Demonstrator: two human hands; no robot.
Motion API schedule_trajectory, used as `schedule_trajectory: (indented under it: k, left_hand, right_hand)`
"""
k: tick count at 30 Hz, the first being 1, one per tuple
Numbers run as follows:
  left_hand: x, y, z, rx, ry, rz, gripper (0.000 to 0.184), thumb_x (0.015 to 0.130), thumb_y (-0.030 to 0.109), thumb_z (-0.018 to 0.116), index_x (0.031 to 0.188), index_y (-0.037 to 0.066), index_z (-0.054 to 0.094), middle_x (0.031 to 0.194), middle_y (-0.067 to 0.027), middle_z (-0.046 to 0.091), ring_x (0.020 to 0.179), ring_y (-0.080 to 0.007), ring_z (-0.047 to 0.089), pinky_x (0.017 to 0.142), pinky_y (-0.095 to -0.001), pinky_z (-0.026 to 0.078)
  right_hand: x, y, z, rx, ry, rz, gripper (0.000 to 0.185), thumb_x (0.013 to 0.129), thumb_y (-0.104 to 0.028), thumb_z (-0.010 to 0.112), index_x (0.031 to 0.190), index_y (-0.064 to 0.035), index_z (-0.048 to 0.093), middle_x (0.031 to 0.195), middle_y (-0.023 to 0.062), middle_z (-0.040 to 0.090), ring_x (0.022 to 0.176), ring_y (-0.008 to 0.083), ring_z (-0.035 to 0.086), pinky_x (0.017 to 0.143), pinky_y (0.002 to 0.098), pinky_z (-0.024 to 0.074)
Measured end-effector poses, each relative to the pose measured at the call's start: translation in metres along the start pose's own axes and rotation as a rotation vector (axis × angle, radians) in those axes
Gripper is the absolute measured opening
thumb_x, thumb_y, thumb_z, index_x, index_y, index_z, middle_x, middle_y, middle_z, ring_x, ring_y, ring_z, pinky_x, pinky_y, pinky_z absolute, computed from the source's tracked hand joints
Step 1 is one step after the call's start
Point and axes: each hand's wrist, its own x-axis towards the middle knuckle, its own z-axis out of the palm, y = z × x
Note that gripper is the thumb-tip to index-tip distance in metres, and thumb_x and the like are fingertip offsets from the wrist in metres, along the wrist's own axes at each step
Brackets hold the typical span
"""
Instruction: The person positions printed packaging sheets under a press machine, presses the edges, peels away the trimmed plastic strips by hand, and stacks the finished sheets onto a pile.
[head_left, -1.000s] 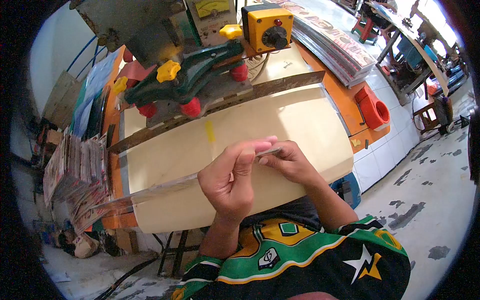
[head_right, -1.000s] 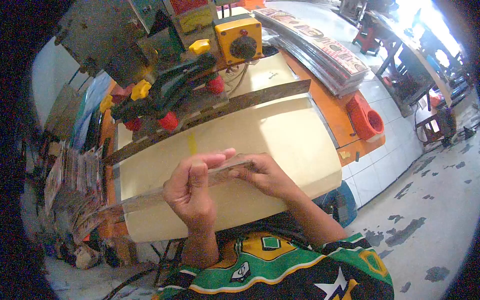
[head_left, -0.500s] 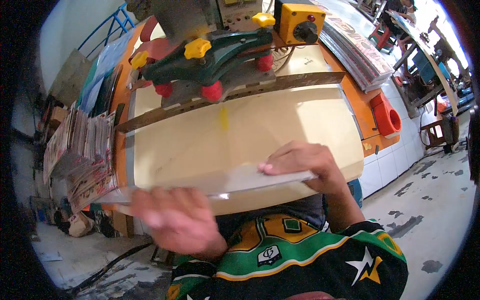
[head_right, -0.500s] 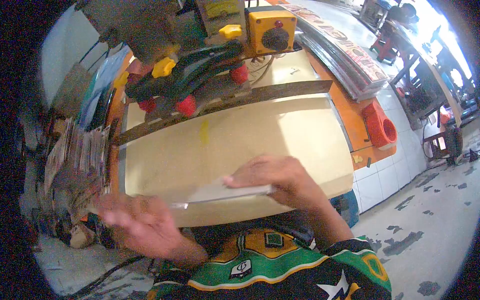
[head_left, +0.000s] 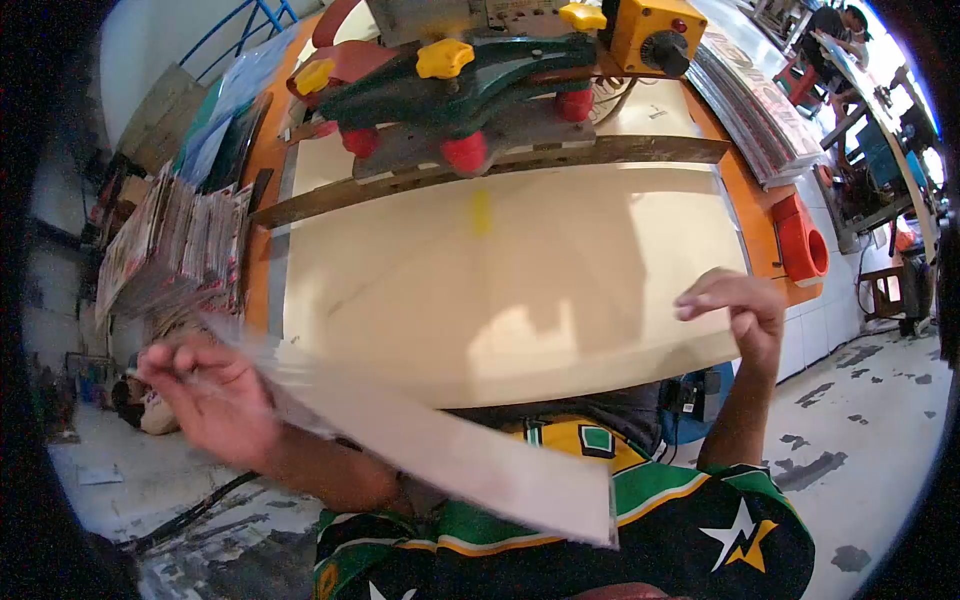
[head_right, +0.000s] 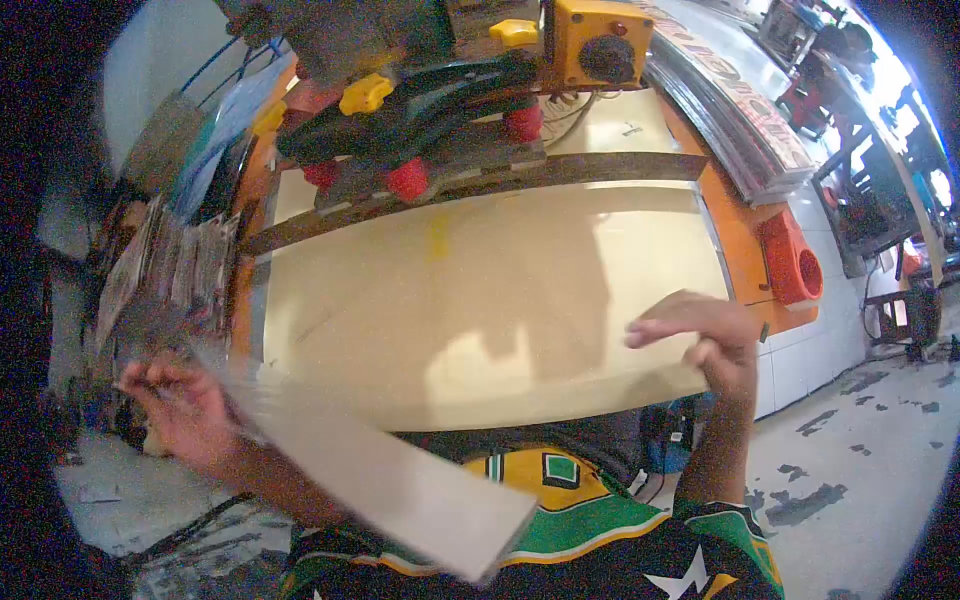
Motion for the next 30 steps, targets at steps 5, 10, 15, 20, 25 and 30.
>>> schedule_trajectory:
  k: [5, 10, 15, 20, 25, 30]
  left_hand:
    - [0.003, -0.060, 0.024, 0.122, -0.109, -0.076, 0.019, 0.107, 0.016, 0.057, 0.120, 0.005, 0.065, 0.119, -0.0090, 0.065, 0.104, -0.0237, 0.059, 0.099, -0.0409, 0.056]
    - [0.014, -0.086, 0.045, 0.116, -0.176, -0.003, 0.019, 0.110, 0.020, 0.051, 0.121, 0.007, 0.060, 0.114, -0.0106, 0.067, 0.095, -0.0248, 0.062, 0.090, -0.0405, 0.059]
    - [0.018, -0.095, 0.055, 0.216, -0.344, -0.064, 0.024, 0.114, 0.026, 0.043, 0.119, 0.007, 0.056, 0.101, -0.0142, 0.068, 0.081, -0.0246, 0.063, 0.080, -0.0401, 0.059]
    - [0.015, -0.071, 0.043, 0.535, -0.244, 0.072, 0.023, 0.113, 0.025, 0.045, 0.117, 0.005, 0.054, 0.086, -0.0115, 0.065, 0.076, -0.0224, 0.061, 0.067, -0.0371, 0.054]
    - [-0.005, -0.050, 0.041, 0.563, -0.097, 0.095, 0.019, 0.112, 0.022, 0.048, 0.117, 0.004, 0.055, 0.093, -0.0074, 0.066, 0.077, -0.0198, 0.060, 0.068, -0.0342, 0.053]
    - [0.007, 0.007, 0.010, 0.132, 0.118, 0.086, 0.024, 0.110, 0.023, 0.055, 0.123, 0.004, 0.060, 0.100, -0.0049, 0.066, 0.078, -0.0144, 0.061, 0.075, -0.0286, 0.057]
  right_hand:
    - [0.028, 0.002, 0.048, 0.168, -0.490, -0.056, 0.090, 0.081, -0.055, 0.083, 0.142, 0.0055, 0.058, 0.138, 0.0235, 0.065, 0.129, 0.0401, 0.062, 0.111, 0.0488, 0.0458]
    - [0.022, -0.018, 0.096, 0.248, -0.603, 0.002, 0.089, 0.087, -0.037, 0.084, 0.157, -0.0008, 0.042, 0.146, 0.0200, 0.060, 0.134, 0.0389, 0.059, 0.112, 0.0468, 0.0449]
    - [0.018, -0.020, 0.116, 0.096, -0.343, 0.163, 0.062, 0.088, -0.011, 0.079, 0.146, -0.0067, 0.058, 0.133, 0.0159, 0.070, 0.122, 0.0352, 0.068, 0.100, 0.0393, 0.0534]
    - [0.026, -0.012, 0.101, 0.025, -0.365, 0.070, 0.048, 0.094, -0.013, 0.070, 0.142, -0.0087, 0.064, 0.129, 0.0160, 0.072, 0.118, 0.0340, 0.070, 0.102, 0.0400, 0.0527]
    - [0.030, -0.046, 0.078, 0.048, -0.329, 0.176, 0.042, 0.096, -0.022, 0.061, 0.133, -0.0074, 0.071, 0.130, 0.0163, 0.072, 0.117, 0.0329, 0.072, 0.105, 0.0387, 0.0535]
    - [0.031, -0.047, 0.052, -0.009, -0.336, 0.092, 0.045, 0.096, -0.033, 0.061, 0.120, 0.0018, 0.076, 0.121, 0.0205, 0.074, 0.116, 0.0347, 0.072, 0.106, 0.0435, 0.0543]
